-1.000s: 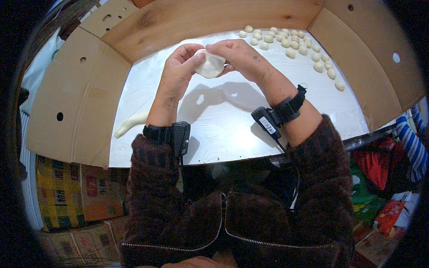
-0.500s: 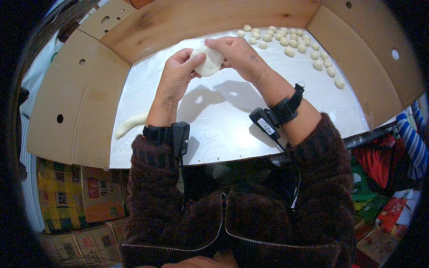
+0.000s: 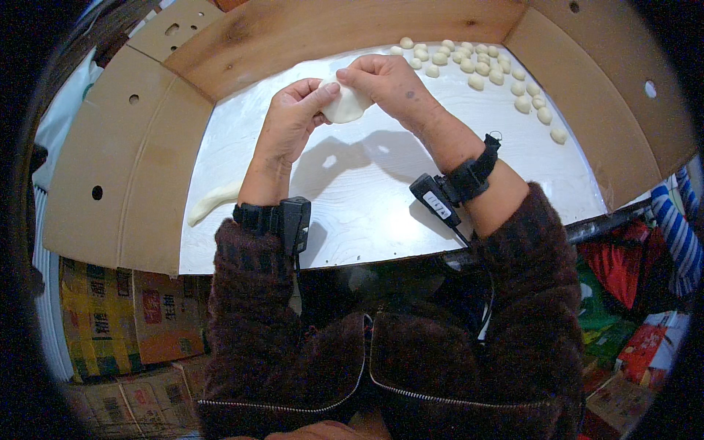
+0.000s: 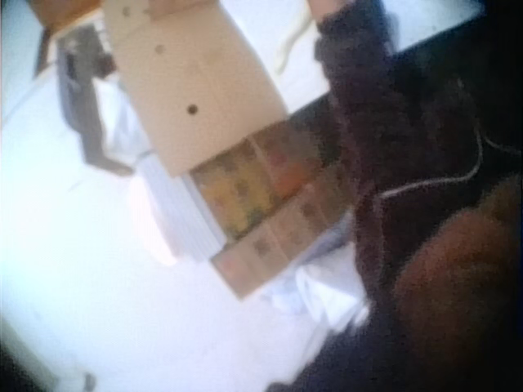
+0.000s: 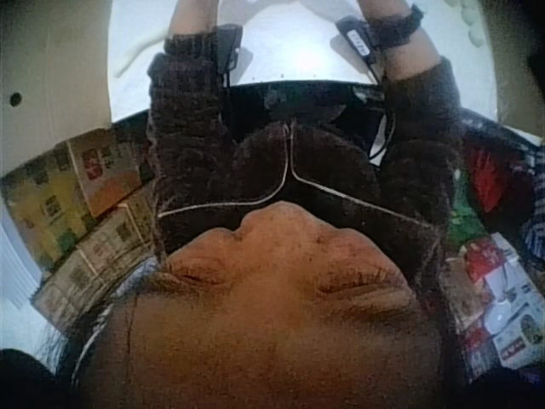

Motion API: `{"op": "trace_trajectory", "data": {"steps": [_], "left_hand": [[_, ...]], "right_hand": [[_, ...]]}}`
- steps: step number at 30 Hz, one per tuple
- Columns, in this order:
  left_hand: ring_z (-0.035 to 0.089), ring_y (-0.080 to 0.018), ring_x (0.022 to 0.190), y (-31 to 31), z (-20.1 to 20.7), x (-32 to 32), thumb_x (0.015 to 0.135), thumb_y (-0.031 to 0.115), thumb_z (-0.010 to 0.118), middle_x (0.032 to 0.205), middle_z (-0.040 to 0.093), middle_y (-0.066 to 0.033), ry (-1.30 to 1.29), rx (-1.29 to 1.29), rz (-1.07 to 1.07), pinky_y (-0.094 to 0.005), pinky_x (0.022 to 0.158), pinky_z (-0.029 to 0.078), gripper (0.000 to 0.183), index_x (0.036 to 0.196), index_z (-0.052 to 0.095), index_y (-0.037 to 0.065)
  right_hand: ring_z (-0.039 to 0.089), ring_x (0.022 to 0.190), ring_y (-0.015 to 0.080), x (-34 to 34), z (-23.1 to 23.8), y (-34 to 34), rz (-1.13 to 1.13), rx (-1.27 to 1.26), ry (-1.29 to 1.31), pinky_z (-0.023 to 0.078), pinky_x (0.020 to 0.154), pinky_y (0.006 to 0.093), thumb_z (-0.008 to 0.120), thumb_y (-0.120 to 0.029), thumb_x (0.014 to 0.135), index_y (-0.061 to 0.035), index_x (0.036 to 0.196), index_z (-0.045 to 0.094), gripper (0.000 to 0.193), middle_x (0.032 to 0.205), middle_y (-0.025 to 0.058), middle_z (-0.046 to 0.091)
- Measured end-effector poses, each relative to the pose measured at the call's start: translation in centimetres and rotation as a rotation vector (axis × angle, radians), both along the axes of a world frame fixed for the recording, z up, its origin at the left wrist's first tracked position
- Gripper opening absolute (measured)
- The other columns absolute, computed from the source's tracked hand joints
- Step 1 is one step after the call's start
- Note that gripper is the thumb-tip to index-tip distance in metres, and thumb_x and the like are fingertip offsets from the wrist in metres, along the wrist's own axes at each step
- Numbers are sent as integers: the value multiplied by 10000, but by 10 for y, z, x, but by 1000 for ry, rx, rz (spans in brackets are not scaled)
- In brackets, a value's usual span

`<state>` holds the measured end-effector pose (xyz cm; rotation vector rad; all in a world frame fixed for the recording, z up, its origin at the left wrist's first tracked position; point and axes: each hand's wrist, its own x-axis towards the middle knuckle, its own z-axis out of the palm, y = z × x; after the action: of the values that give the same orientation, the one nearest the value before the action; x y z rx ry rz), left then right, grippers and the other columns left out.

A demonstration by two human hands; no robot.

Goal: The person repeatedly picks up small dough pieces, rolls them into balls between the palms, and flattens them into discs by hand. The flattened discs are placed on a white work surface alongside many previously made pieces.

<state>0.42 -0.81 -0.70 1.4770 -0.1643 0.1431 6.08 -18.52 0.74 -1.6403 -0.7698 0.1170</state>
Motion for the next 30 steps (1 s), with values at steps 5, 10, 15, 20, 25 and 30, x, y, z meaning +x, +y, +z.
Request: {"op": "trace_trajectory", "data": {"steps": [5,10,15,20,25,30], "left_hand": [[625,-114,772,-1,-1,-1,868,224,702,857,649,-45,-72,-15,-13,-265,733,525,229,958,635,24],[621,-110,781,1,1,-1,869,227,700,860,648,-40,-65,60,-27,-271,746,524,229,954,634,25],[619,-111,791,-1,1,-2,865,227,705,875,647,-41,-45,19,-15,-270,754,520,236,952,630,21],[612,-107,771,-3,0,-2,872,213,696,866,643,-34,-65,48,13,-257,728,519,225,962,632,17],[599,-128,731,-2,0,0,857,237,697,821,656,-74,-97,0,30,-242,680,493,272,927,662,-23],[594,-121,731,-3,-1,-2,865,231,688,824,657,-69,-122,13,61,-239,689,492,270,943,667,-27]], "right_hand": [[593,707,114,-2,-4,4,40,226,237,469,619,255,645,-369,882,-39,894,707,337,785,47,649],[609,711,121,-2,-1,0,12,18,44,487,623,251,618,-400,892,-19,921,700,391,805,61,653],[613,707,125,-4,0,2,-20,67,80,488,624,253,630,-375,886,-17,950,701,370,811,63,660],[616,718,127,-3,-3,2,-23,51,59,489,633,259,649,-350,874,-27,959,704,338,802,59,664],[623,741,132,1,-2,1,-21,55,47,496,649,263,645,-347,877,-21,985,696,348,827,66,668],[625,745,127,0,-5,2,47,135,176,503,665,269,648,-320,879,-22,946,698,309,824,55,663]]}}
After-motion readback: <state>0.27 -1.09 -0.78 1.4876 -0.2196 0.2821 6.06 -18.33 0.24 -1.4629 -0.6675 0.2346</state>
